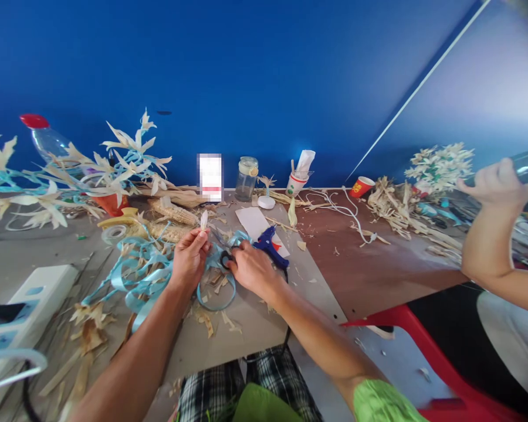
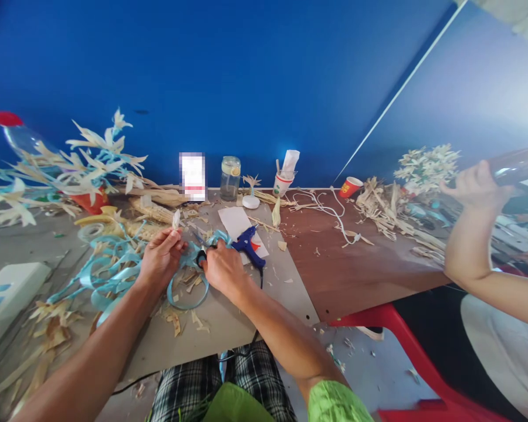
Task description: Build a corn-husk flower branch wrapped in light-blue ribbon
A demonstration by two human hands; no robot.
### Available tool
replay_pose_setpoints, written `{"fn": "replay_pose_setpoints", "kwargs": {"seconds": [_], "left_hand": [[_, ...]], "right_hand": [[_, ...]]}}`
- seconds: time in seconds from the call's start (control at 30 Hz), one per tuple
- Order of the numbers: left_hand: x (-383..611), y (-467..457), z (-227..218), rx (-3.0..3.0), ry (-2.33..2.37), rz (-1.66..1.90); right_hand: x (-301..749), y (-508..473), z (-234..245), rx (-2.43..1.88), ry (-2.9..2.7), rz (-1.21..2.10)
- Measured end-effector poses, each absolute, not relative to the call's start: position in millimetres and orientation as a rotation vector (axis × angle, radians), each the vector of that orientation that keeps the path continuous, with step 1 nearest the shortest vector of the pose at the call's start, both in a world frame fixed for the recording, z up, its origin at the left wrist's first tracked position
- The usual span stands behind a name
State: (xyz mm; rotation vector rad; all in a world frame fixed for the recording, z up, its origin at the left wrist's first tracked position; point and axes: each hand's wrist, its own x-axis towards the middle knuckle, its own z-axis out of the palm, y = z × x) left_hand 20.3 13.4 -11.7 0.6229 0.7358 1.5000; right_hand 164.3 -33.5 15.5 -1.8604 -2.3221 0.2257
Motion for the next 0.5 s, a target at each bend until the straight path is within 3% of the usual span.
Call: {"fn": "replay_pose_setpoints", "kwargs": {"seconds": [0.2,0.5], "left_hand": [[21.2,13.2,-14.3,0.623,0.721,1.496],[22.0,11.2,-11.4,0.613,0.680,1.504]], "right_hand": [[203.6,-19.9,34.8,-1.991,-2.118,0.115],[250.3,-4.4,1.5,-2.231,-2.002,0.312]]}}
